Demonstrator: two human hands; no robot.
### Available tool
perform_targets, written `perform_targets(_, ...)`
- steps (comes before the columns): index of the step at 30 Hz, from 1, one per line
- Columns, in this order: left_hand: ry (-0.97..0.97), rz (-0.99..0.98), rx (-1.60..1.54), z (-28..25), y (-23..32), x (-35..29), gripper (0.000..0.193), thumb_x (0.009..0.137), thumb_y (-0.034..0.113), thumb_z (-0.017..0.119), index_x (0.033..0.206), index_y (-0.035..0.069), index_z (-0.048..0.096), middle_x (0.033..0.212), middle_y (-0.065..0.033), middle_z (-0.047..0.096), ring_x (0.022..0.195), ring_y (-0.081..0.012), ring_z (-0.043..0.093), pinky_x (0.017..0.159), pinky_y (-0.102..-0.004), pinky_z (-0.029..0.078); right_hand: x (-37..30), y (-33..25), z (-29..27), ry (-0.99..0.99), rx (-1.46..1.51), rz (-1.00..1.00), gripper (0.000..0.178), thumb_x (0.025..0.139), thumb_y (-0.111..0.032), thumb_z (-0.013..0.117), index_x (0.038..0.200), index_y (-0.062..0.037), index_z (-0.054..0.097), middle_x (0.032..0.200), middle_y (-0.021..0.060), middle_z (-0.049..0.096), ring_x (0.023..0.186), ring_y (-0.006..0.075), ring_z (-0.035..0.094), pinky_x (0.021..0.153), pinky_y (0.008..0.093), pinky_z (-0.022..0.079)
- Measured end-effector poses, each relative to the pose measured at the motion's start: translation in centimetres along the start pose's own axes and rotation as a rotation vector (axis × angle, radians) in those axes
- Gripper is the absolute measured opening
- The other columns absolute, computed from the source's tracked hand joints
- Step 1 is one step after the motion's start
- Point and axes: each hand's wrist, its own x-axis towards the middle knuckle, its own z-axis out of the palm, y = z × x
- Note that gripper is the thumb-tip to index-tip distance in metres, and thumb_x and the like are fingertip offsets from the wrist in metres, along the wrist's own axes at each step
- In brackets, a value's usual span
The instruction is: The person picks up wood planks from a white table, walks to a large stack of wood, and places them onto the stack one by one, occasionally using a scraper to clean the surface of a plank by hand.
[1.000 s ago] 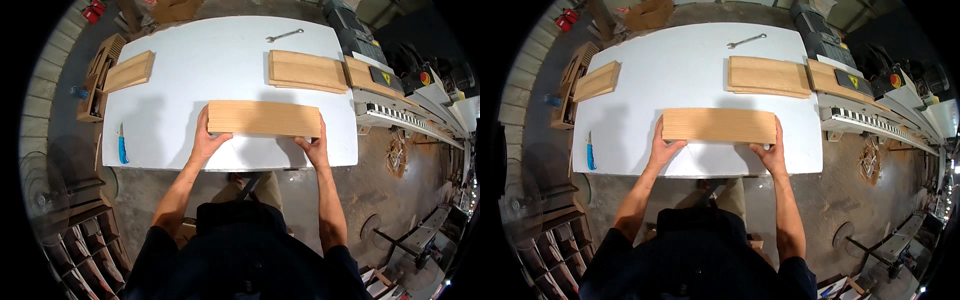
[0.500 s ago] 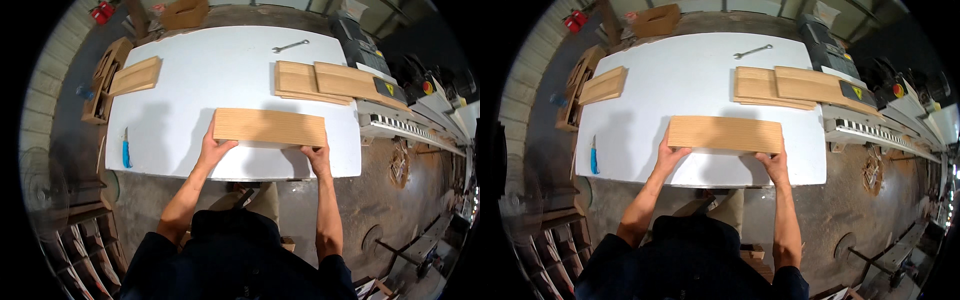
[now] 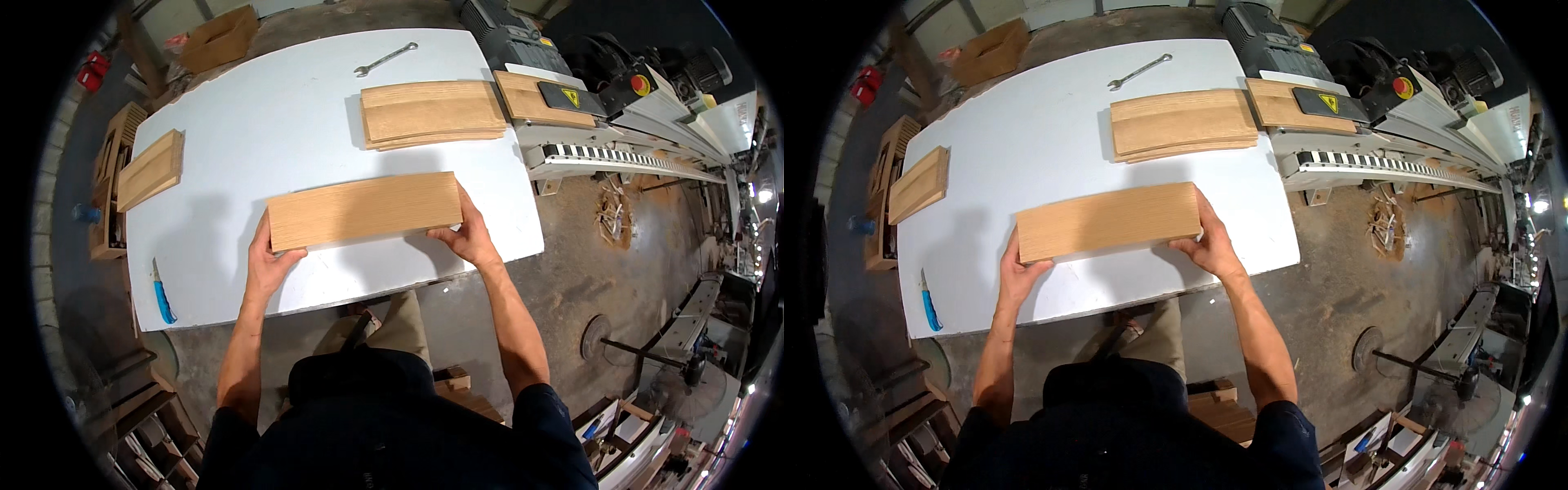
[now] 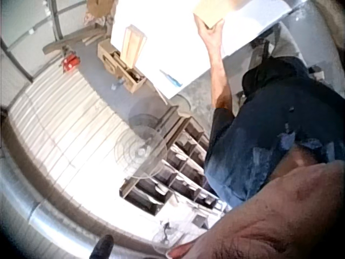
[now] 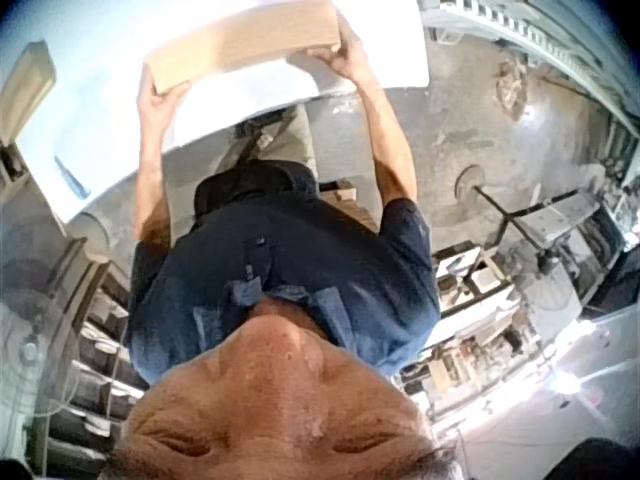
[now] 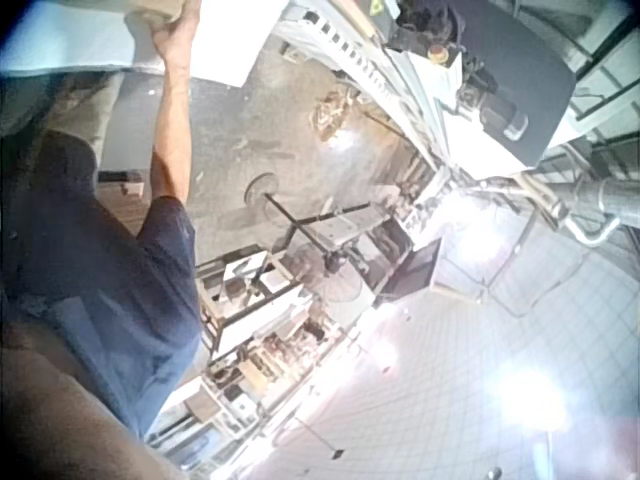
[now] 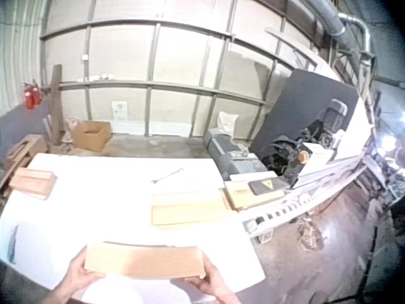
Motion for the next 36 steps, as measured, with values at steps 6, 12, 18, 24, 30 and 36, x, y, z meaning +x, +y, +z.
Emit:
perform_targets(6,0.067,0.088,0.235,-0.4,-1.0,-0.7,0.076,0.066,0.0,0.076,0.134,-0.002,0.043,0.139,-0.0141,0.042,0.123,-0.0218,0.047,0.102,-0.0331,0.039,-0.7,0.9,0.4,0.046,-0.104,0.065,0.088,0.06,0.003,0.082,0.137,-0.002,0.039,0.139,0.0145,0.044,0.127,0.0261,0.042,0.107,0.0371,0.035)
perform_targets(12,0.087,0.106,0.208,-1.4,-0.3,-1.3,0.081,0.065,0.013,0.083,0.134,0.001,0.044,0.143,-0.019,0.037,0.133,-0.0297,0.036,0.107,-0.0384,0.033,0.4,0.3,1.0,0.007,-0.253,0.015,0.066,0.064,0.002,0.077,0.124,0.0007,0.05,0.122,0.0124,0.056,0.11,0.0236,0.053,0.094,0.0348,0.043)
perform_targets(18,0.301,-0.094,-0.46,-0.8,1.5,-9.5,0.089,0.066,0.029,0.082,0.137,-0.001,0.038,0.139,-0.0183,0.041,0.127,-0.0308,0.041,0.104,-0.0398,0.037,0.5,1.8,-2.0,-0.157,-0.099,0.137,0.065,0.068,0.008,0.069,0.128,0.0018,0.045,0.113,0.0109,0.057,0.1,0.0215,0.056,0.085,0.0364,0.05)
perform_targets(24,0.629,-0.028,0.047,2.8,4.2,-19.5,0.095,0.062,0.028,0.083,0.137,-0.005,0.034,0.134,-0.0207,0.041,0.122,-0.0346,0.043,0.102,-0.0386,0.038,4.1,-4.5,2.1,-0.636,-0.078,0.118,0.049,0.081,-0.01,0.07,0.125,0.0035,0.052,0.106,0.018,0.061,0.09,0.0275,0.061,0.07,0.0388,0.056)
perform_targets(30,1.15,-0.208,0.169,9.4,5.5,-33.0,0.088,0.061,0.021,0.08,0.137,0.003,0.04,0.134,-0.0182,0.044,0.123,-0.0332,0.043,0.104,-0.0376,0.036,8.8,-1.9,13.8,-1.273,-0.195,-0.263,0.053,0.071,0.016,0.067,0.121,0.0084,0.051,0.101,0.0173,0.062,0.081,0.0213,0.063,0.069,0.0327,0.055)
perform_targets(36,1.665,-0.445,0.104,17.1,6.6,-44.2,0.08,0.065,0.025,0.081,0.134,0.002,0.046,0.131,-0.019,0.049,0.12,-0.0313,0.048,0.101,-0.0371,0.039,-3.7,-17.4,30.1,-1.801,-0.079,-0.217,0.067,0.061,-0.011,0.078,0.122,0.0026,0.052,0.11,0.0104,0.06,0.1,0.0201,0.058,0.089,0.0344,0.046)
